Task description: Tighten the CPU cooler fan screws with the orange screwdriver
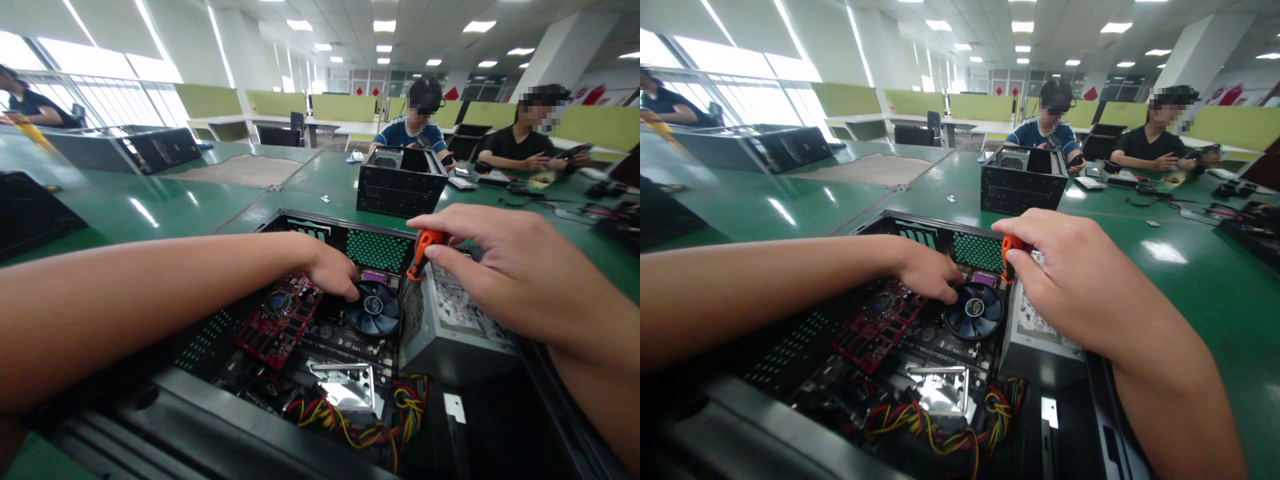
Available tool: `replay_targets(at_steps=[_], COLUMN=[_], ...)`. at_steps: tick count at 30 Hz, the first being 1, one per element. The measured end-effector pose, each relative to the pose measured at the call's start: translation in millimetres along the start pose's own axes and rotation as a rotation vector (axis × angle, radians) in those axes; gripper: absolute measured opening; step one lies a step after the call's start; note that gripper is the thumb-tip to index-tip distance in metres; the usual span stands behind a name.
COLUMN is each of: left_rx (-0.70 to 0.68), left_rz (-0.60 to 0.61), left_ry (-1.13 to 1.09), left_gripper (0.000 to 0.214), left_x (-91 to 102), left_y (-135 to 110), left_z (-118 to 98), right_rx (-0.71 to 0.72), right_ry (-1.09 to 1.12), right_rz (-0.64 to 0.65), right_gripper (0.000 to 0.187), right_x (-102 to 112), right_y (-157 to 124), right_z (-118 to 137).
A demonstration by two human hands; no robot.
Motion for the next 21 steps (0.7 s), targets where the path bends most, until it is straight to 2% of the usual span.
replay_targets(at_steps=[11, 21], left_rx=[-0.015, 0.002], left_rz=[0.012, 0.032], left_ry=[0.014, 0.021], left_gripper=[0.055, 0.06], left_x=[-1.5, -0.7], left_y=[0.5, -0.4], left_z=[0.4, -1.8], right_rx=[-0.065, 0.005], right_ry=[-0.072, -0.009], right_rz=[-0.01, 0.018], right_gripper=[0.021, 0.037], right_x=[-0.7, -8.1], right_y=[2.6, -1.0], right_z=[-7.9, -5.1])
Point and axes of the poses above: each hand's wrist, its own y-axis towards the middle knuckle, its own x-axis out of the back of the hand, z = x × y, the point moved 6 cm from there along y, towards the middle knuckle, and after that the axes turned 5 degrees about -z, right-handed, at the moved point
